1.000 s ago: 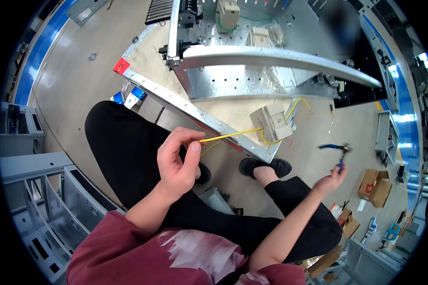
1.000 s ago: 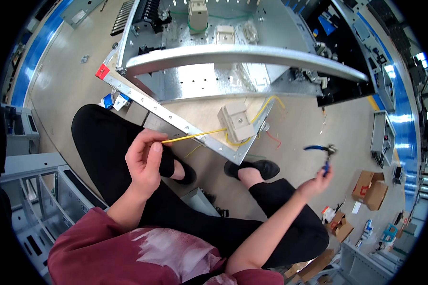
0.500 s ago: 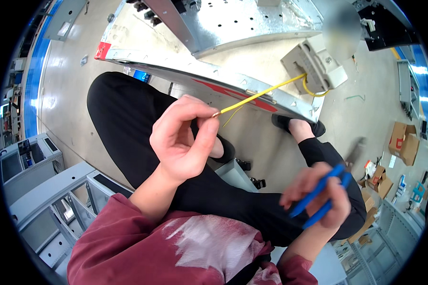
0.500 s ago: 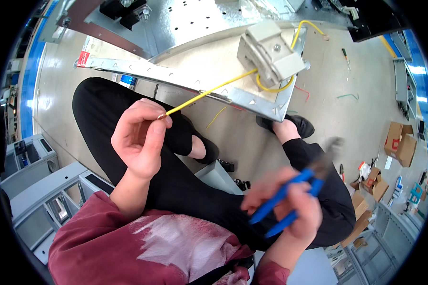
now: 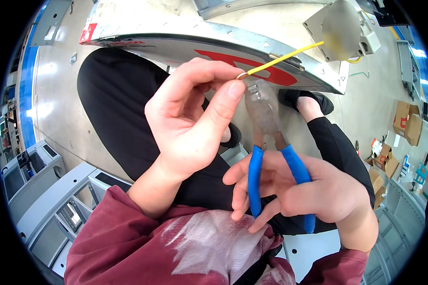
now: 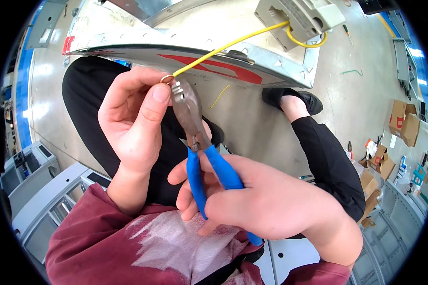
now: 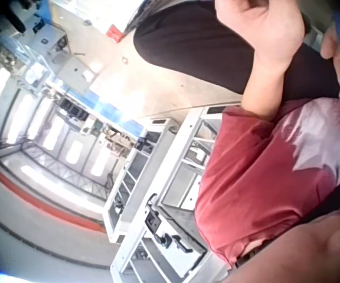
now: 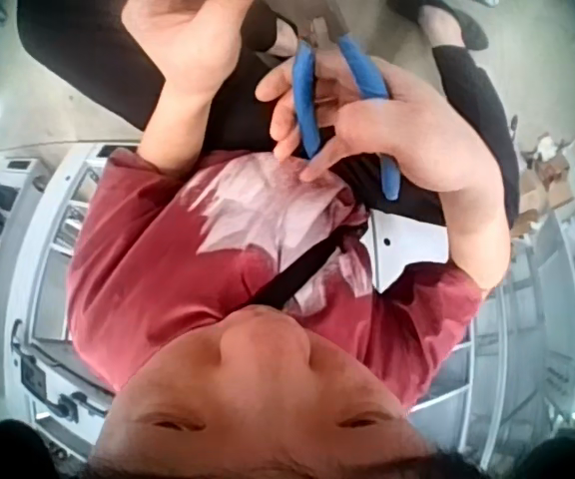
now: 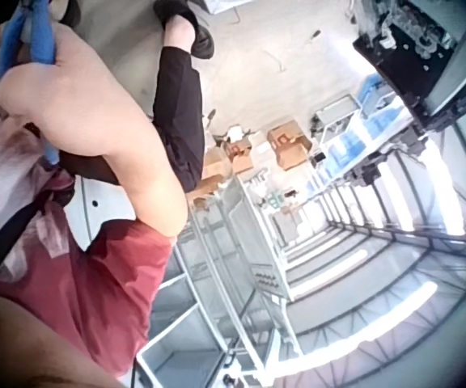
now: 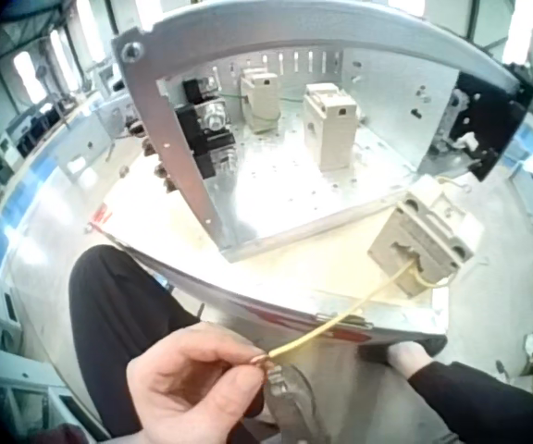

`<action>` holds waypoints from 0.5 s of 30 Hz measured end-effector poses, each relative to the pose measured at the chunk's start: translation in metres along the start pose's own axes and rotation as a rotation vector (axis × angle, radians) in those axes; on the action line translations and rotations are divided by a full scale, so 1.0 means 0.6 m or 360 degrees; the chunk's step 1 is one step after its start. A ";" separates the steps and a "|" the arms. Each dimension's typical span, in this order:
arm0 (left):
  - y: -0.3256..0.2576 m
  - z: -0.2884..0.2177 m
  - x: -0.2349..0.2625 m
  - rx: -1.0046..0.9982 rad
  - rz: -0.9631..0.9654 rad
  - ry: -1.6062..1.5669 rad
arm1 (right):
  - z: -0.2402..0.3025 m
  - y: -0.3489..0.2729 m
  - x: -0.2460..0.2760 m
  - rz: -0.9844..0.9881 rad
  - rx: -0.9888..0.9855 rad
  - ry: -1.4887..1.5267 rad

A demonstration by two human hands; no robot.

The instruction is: The person sits on the floor and wires a yellow cable into a white electrical box mounted on a metal frame. They use pliers to strip the wire ends and a screwdriver to tighten the connections inside the box.

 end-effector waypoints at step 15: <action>0.010 -0.021 -0.007 -0.0187 0.0204 0.0397 | 0.038 -0.013 0.038 -0.0036 -0.0431 -0.0664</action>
Point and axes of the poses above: each hand's wrist, its own y-axis towards the middle knuckle, its own x-axis out of the back of the hand, z = x × y, the point moved 8 cm from there along y, towards the middle knuckle, and after that the axes turned 12 degrees about -y, right-handed, at the moved point
